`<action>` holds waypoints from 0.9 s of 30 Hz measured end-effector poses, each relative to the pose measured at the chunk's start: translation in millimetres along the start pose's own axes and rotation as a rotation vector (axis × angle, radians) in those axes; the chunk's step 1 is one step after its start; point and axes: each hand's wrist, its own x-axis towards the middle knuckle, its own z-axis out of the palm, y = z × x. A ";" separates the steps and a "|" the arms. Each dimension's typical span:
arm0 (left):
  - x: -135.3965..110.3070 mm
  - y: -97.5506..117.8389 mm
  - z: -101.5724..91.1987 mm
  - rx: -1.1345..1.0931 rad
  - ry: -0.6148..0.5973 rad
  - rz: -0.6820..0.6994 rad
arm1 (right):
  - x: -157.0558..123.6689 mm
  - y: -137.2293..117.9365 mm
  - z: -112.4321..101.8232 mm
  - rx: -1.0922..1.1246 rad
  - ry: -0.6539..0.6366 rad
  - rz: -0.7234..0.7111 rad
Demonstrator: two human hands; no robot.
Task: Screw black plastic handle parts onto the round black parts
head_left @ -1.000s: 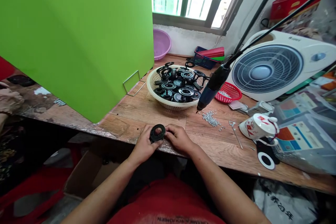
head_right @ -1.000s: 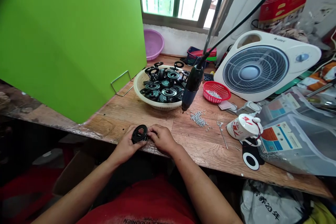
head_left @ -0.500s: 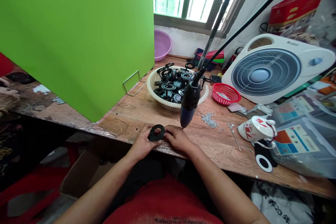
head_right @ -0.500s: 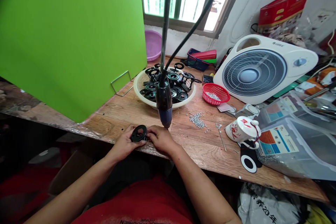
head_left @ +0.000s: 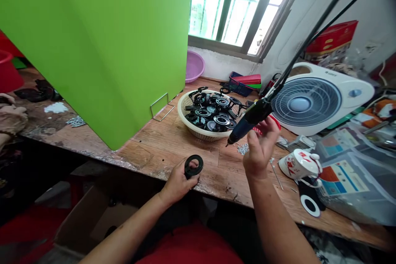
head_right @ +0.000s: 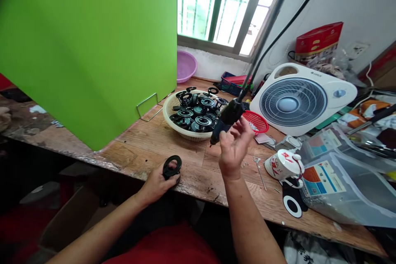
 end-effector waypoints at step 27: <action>-26.7 42.1 28.2 -0.778 0.161 -0.682 | -51.2 -70.3 5.0 0.644 -0.422 0.417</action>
